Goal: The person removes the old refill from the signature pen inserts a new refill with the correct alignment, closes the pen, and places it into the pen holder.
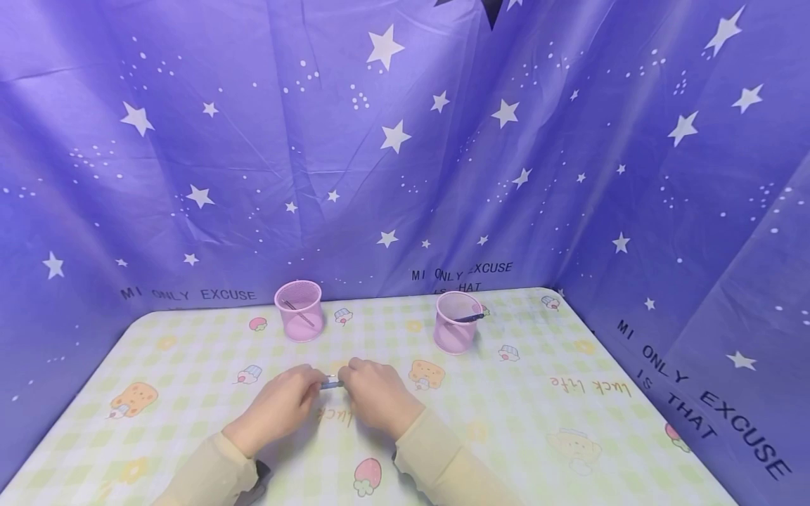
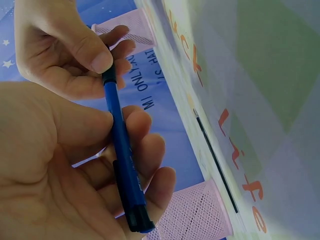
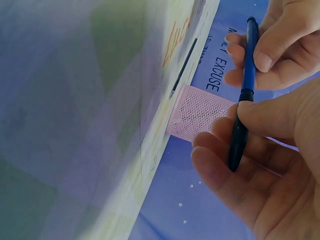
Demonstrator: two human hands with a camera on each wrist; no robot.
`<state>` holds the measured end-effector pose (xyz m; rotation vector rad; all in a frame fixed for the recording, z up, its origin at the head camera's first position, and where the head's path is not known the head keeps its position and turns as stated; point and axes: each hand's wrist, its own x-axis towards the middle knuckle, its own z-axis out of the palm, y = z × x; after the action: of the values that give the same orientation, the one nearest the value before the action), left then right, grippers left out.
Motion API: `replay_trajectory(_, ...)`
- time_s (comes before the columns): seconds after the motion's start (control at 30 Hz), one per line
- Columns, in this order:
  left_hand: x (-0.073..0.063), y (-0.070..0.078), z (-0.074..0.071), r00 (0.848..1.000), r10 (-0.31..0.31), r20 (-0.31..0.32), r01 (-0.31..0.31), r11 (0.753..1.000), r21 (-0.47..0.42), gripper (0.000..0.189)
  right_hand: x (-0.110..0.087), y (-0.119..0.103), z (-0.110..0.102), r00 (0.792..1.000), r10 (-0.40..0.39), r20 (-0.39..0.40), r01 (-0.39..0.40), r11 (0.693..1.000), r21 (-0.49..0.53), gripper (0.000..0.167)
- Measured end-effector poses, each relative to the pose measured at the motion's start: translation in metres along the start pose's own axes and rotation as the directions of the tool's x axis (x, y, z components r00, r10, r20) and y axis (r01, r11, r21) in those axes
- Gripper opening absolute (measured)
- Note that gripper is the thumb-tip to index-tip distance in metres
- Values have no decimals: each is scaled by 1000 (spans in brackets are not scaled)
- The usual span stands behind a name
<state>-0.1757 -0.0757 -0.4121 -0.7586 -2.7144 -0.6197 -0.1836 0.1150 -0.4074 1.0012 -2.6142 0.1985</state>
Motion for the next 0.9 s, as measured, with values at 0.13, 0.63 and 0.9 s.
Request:
replay_trajectory(0.13,0,0,0,1000,1,3,-1,1000,-3,14,0,0,0,1000,3,5,-3,1000,4,11)
replay_trajectory(0.63,0,0,0,998,40,-56,-41,999,-7,14,1,1,0,1000,7,13,-8,1000,17,12)
replay_trajectory(0.9,-1,0,1,996,33,-81,-34,999,-12,18,0,1,1,1000,-3,3,3,1000,12,12)
